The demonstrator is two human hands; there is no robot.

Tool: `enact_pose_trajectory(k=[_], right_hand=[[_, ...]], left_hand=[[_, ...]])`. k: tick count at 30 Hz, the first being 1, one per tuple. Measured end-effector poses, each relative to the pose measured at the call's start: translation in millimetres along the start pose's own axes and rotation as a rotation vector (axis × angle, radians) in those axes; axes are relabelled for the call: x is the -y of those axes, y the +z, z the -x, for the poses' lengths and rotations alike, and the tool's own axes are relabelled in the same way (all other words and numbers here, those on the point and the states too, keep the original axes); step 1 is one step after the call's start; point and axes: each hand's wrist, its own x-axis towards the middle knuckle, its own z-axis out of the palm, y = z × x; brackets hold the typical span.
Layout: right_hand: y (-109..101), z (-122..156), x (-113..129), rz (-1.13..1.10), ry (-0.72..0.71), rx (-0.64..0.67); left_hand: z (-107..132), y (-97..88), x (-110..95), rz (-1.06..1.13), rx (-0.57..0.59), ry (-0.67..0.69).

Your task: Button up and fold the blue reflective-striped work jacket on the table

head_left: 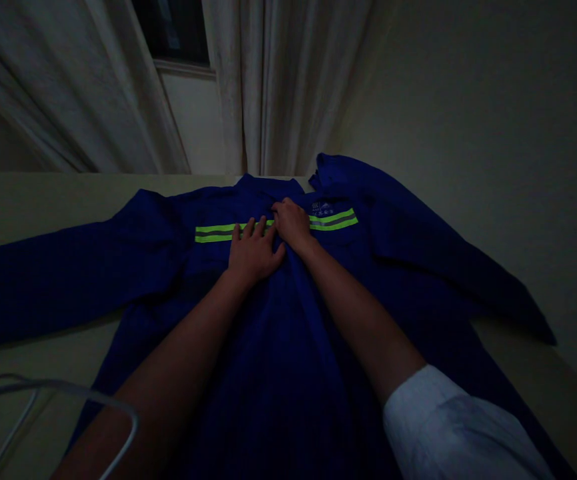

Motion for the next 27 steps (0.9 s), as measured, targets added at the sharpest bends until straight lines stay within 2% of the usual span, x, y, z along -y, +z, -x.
enact_pose_trajectory(k=[6,11,20,27], right_hand=[[2,-1,-4,-0.012,-0.014,-0.013],[-3,-3,-6,0.015,-0.089,0.042],[-26,8,12,0.197,-0.18,0.147],[-33,9,18,0.227,-0.239,0.219]], left_hand=[[0,-1.6,-1,0.016,0.015,-0.013],[0,-1.8,-2,0.013,0.021,-0.023],[-2,3.9,1,0.029,0.015,-0.012],[0,-0.2,-2,0.042,0.023,-0.012]])
